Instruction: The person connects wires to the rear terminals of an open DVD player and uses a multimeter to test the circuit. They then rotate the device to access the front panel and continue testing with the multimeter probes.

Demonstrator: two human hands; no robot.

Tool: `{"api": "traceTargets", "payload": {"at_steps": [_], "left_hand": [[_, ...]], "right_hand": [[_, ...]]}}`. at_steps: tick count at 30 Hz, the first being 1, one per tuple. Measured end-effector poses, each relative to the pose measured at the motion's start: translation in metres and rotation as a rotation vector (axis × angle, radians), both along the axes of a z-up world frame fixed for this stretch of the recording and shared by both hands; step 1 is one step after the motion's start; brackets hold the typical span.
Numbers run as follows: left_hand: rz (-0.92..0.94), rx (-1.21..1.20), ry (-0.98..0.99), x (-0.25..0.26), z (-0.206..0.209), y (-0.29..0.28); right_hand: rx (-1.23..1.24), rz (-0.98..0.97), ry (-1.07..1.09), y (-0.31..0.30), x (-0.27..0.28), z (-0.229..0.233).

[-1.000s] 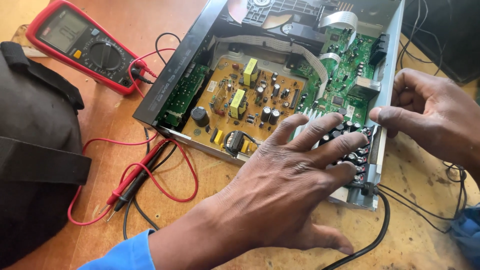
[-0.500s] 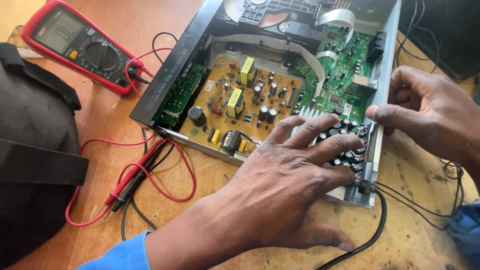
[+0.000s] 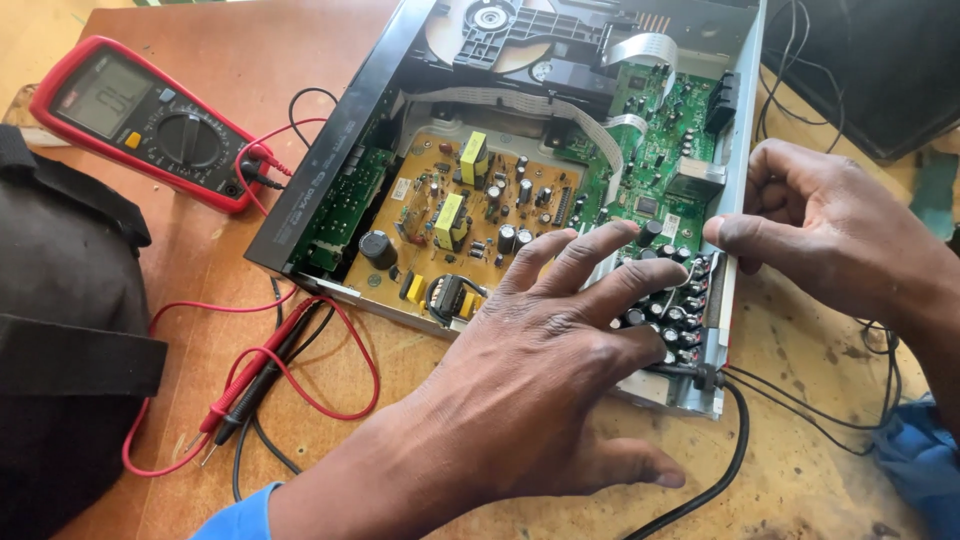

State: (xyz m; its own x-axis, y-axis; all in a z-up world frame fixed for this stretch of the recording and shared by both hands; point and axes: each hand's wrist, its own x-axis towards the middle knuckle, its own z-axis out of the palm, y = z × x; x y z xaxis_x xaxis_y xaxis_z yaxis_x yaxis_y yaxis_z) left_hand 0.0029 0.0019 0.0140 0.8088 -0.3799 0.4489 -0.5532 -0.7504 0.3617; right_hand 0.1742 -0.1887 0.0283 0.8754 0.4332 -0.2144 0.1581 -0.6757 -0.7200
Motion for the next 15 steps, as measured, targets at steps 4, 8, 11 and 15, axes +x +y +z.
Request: {"api": "traceTargets", "payload": {"at_steps": [4, 8, 11, 15], "left_hand": [[-0.02, 0.028, -0.003, 0.0013, 0.0003, 0.0005], [-0.025, 0.07, 0.0, 0.0023, -0.0007, -0.0001], [-0.03, 0.127, -0.012, 0.0028, -0.0018, 0.0], [-0.044, 0.075, -0.005, 0.0023, -0.0008, 0.0007]], "right_hand": [[-0.09, 0.027, -0.065, -0.0018, 0.0025, 0.0003], [-0.094, 0.049, -0.078, -0.003, 0.0022, 0.0009], [-0.091, 0.055, -0.083, -0.0033, 0.0022, 0.0016], [-0.103, 0.053, -0.081, -0.0024, 0.0011, 0.0032]]}}
